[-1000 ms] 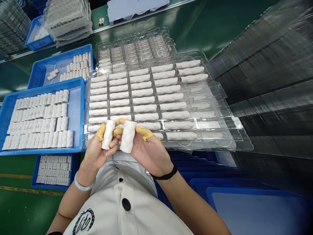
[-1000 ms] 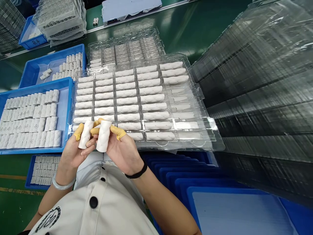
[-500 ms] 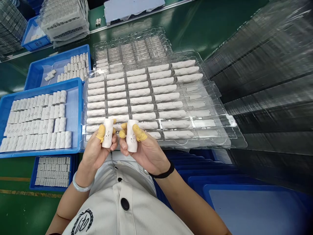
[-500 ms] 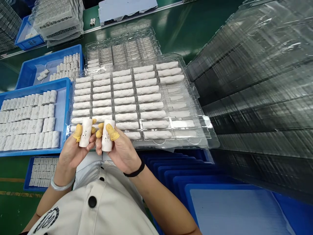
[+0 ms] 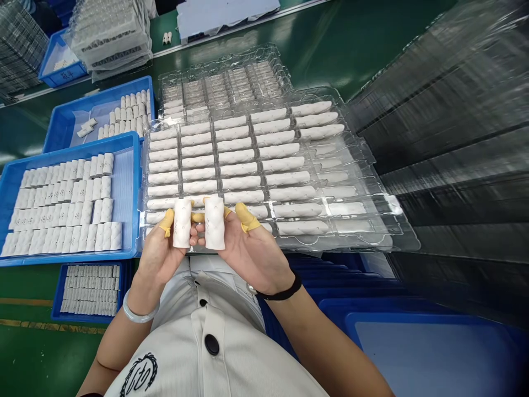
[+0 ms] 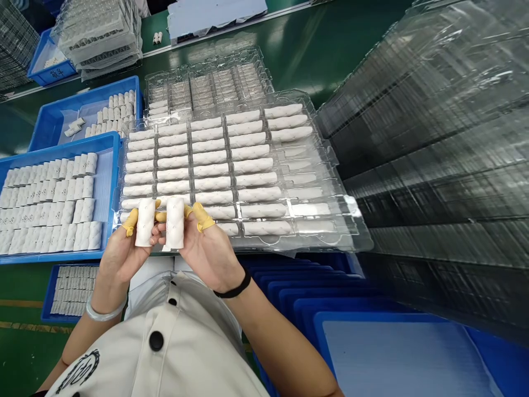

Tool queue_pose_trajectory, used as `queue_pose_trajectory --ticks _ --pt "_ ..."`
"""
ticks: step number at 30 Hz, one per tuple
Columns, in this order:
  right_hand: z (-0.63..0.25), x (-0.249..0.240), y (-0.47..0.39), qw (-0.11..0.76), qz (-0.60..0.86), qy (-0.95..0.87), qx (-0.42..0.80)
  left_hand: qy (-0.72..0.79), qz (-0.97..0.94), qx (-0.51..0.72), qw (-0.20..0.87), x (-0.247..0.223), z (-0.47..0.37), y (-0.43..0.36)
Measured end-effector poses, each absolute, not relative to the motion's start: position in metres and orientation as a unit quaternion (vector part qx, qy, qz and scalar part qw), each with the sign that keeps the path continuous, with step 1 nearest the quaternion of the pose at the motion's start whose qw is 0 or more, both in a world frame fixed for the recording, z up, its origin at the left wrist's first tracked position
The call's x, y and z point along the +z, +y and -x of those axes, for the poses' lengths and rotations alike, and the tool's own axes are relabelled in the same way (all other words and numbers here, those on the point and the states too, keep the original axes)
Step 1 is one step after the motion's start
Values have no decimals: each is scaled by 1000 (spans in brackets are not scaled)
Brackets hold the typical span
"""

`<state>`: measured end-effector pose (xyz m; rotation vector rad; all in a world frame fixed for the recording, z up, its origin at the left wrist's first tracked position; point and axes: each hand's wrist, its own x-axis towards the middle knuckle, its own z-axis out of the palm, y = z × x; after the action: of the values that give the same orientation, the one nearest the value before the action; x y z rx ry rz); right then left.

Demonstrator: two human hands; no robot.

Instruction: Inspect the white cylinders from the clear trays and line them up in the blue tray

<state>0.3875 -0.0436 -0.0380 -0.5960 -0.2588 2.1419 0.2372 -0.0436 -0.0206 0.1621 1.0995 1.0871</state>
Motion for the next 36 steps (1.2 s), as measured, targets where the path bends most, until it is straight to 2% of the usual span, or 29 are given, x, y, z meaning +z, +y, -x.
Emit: queue_pose_trajectory --ticks 10,20,36 --pt "-388 -46 -46 456 266 -134 839 495 -143 494 700 -28 -235 -48" --pt "-387 -42 -47 434 257 -160 848 410 -158 444 781 -30 -233 -49" --pt "-385 -41 -47 464 279 -141 829 453 -122 499 729 -30 -232 -46"
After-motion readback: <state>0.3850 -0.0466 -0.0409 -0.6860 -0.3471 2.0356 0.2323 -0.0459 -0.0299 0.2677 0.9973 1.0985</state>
